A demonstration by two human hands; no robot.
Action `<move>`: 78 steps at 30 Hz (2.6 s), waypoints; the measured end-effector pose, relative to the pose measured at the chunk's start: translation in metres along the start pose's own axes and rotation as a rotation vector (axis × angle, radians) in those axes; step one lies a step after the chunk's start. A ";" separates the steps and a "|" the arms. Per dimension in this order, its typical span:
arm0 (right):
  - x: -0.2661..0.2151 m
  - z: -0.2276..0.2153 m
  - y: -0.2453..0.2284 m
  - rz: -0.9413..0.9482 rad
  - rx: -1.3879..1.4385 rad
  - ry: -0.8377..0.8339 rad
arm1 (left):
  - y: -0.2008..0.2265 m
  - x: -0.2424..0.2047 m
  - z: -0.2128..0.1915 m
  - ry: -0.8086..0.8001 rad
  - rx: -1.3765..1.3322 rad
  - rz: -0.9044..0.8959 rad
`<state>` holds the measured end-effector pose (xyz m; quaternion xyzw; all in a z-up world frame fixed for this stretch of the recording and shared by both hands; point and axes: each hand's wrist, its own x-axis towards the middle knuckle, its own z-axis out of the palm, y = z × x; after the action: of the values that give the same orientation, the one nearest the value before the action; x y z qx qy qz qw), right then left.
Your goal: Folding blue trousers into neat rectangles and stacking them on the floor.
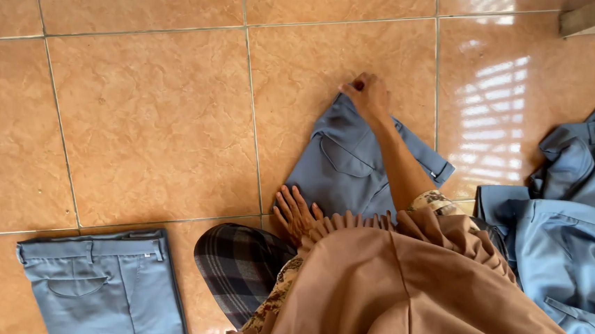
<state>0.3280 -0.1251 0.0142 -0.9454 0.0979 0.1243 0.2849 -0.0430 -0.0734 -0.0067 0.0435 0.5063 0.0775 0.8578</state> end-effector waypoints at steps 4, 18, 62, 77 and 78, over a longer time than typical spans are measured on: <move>0.024 0.002 0.031 0.094 0.140 0.106 | 0.017 0.000 0.020 0.061 0.436 0.316; -0.147 -0.010 0.004 -0.563 -0.282 0.470 | 0.112 0.032 0.065 0.028 2.033 1.390; -0.213 -0.058 0.227 0.142 0.094 -0.084 | 0.112 -0.010 0.026 -0.133 1.096 0.125; -0.186 -0.086 -0.104 -0.184 0.355 -0.447 | 0.324 -0.080 0.093 -0.310 0.580 0.540; -0.190 -0.072 -0.140 -0.199 0.347 -0.462 | 0.352 -0.091 0.083 -0.299 0.566 0.553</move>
<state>0.1964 -0.0293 0.1998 -0.8343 -0.0429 0.2889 0.4677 -0.0448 0.2570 0.1660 0.4221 0.3470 0.1555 0.8229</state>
